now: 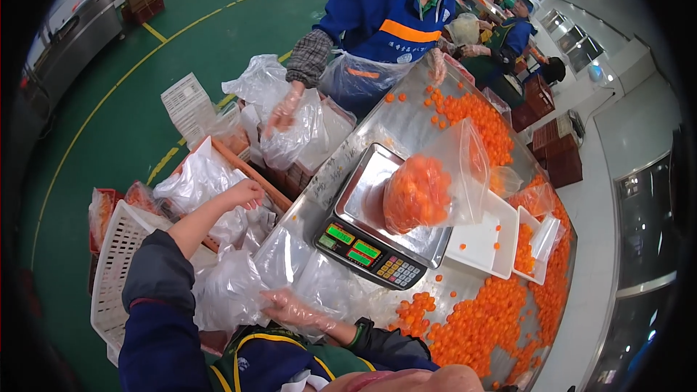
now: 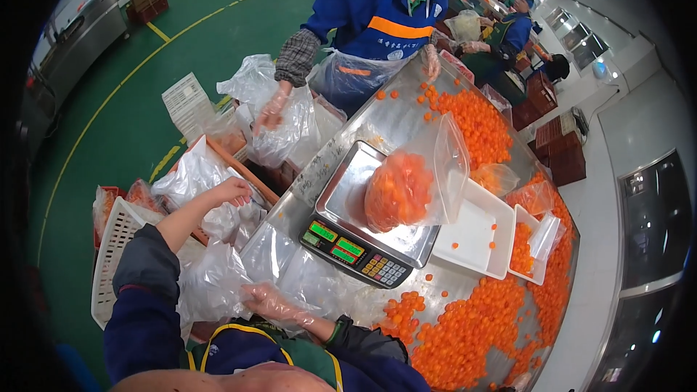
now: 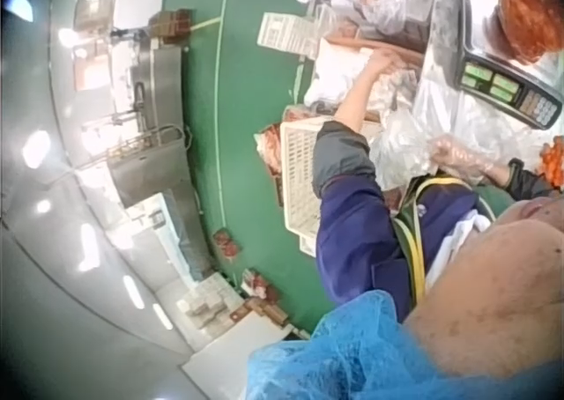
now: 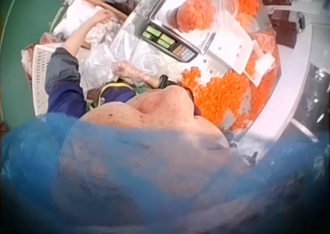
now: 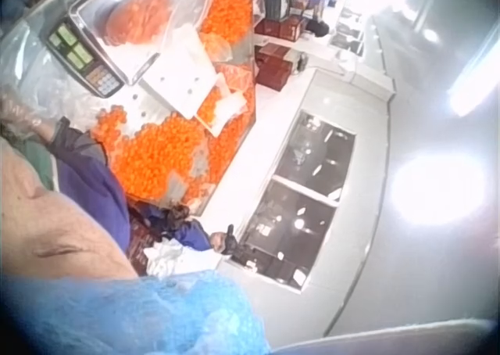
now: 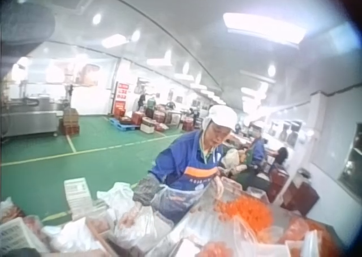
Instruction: Bagging and preparing salted egg yolks for weighing and packaging on a production floor.
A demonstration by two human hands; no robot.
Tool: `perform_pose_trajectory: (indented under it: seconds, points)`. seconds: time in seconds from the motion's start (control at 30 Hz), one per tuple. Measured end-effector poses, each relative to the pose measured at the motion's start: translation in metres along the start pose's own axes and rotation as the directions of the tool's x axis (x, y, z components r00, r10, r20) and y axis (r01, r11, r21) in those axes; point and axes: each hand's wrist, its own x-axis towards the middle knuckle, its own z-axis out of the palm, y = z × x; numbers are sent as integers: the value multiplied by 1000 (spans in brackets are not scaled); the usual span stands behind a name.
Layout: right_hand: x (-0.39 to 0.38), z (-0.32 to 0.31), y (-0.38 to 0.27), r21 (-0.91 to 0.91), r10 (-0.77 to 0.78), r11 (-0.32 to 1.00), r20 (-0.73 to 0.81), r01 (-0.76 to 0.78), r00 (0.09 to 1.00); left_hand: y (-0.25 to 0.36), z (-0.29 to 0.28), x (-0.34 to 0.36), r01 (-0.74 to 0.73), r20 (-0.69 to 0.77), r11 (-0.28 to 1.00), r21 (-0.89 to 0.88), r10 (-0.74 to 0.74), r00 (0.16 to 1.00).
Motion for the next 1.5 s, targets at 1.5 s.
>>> perform_pose_trajectory:
  seconds: [1.5]
  points:
    - [14,-105,-60,462,118,868,-552,185,825,-13,-81,-335,-662,-753,748,-52,407,518]
